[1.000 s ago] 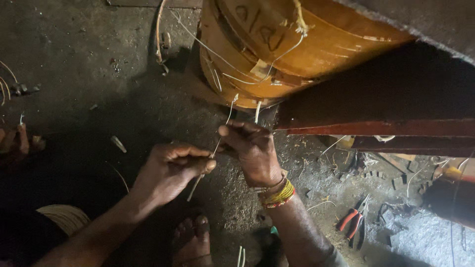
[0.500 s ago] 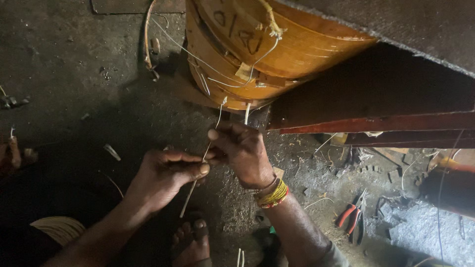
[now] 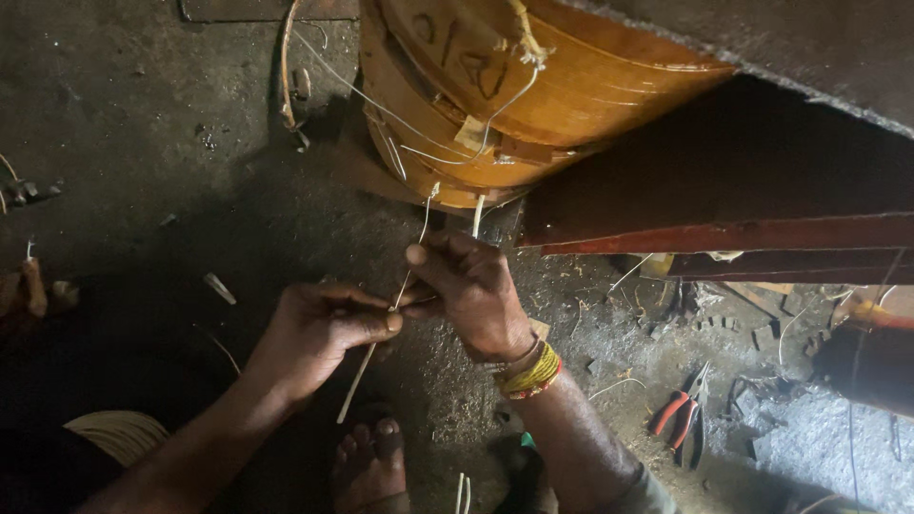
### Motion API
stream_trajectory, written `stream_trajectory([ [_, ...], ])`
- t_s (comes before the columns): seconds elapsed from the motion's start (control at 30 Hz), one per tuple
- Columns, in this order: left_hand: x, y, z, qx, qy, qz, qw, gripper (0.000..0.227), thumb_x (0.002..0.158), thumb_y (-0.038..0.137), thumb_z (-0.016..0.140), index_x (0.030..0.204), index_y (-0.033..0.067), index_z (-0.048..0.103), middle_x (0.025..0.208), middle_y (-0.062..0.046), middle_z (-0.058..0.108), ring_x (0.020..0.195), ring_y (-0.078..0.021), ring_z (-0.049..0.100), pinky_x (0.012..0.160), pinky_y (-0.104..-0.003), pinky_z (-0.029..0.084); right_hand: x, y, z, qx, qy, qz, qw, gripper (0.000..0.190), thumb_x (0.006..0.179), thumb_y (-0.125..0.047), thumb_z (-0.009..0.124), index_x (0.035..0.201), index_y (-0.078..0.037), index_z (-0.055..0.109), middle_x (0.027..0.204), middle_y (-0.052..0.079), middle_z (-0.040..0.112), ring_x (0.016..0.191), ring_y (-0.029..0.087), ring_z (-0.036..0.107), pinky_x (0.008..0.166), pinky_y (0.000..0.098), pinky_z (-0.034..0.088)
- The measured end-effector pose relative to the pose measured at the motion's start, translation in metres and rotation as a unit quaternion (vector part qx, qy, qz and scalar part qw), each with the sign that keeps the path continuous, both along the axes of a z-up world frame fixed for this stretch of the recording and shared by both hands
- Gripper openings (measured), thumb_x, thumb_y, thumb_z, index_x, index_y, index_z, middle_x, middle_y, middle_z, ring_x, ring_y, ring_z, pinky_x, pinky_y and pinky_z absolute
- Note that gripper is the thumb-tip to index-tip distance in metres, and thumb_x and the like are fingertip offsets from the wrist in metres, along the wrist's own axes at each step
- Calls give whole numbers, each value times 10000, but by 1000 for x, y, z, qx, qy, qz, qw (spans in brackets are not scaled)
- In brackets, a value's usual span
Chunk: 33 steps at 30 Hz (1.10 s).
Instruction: The person connects wires to a transformer core using wire cutters and their hands to strip and thread individual strands.
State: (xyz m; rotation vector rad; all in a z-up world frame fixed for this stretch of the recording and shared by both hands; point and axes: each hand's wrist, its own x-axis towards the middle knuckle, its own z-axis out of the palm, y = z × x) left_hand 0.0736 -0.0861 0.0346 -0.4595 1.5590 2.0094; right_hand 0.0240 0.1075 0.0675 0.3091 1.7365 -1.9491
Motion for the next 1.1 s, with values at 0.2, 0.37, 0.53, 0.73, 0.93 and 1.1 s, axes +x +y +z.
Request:
stream_trajectory([
  [0.2, -1, 2, -2, -39, 16, -16, 999, 206, 779, 108, 803, 900, -59, 792, 768, -177, 787, 652, -235, 758, 608, -367, 619, 0, 1, -5, 38, 45, 16, 998, 277, 967, -208, 686, 1088, 41, 689, 807, 119, 756, 669, 172, 752, 555, 294, 643],
  [0.37, -2, 3, 2, -64, -5, -24, 998, 246, 808, 154, 798, 901, -74, 797, 784, -200, 787, 653, -232, 758, 622, -363, 605, -1, 0, -5, 46, 34, 12, 998, 265, 953, -188, 711, 1065, 51, 684, 816, 125, 757, 681, 179, 760, 553, 299, 637],
  [0.53, -9, 6, 5, 15, -3, -7, 1000, 263, 824, 184, 751, 927, -56, 784, 821, -173, 799, 680, -248, 770, 610, -390, 636, -1, 0, -2, 7, 14, -7, 1000, 268, 929, -193, 707, 1100, 11, 681, 915, 116, 745, 757, 171, 752, 632, 306, 666],
  [0.73, -34, 11, 13, 86, -18, 10, 996, 297, 852, 197, 749, 1035, -36, 732, 855, -136, 761, 735, -236, 753, 659, -371, 633, -6, -1, -2, -8, 125, -39, 991, 294, 1039, -266, 657, 1087, 21, 700, 924, 95, 698, 787, 158, 648, 671, 281, 553],
  [0.93, -51, 28, 12, 35, 5, 31, 999, 284, 838, 172, 787, 1050, 0, 708, 859, -111, 750, 706, -205, 722, 594, -353, 569, -19, -30, 5, -192, -41, -275, 941, 161, 888, -121, 717, 1027, -39, 713, 913, 55, 711, 753, 146, 659, 644, 292, 537],
  [1.1, -49, 40, 16, 50, -41, 45, 997, 239, 913, 212, 700, 1024, 1, 711, 803, -137, 729, 592, -226, 702, 508, -371, 585, -21, -26, 2, -61, 23, -277, 959, 125, 905, -153, 740, 912, -29, 753, 751, 22, 678, 599, 104, 574, 531, 262, 440],
])
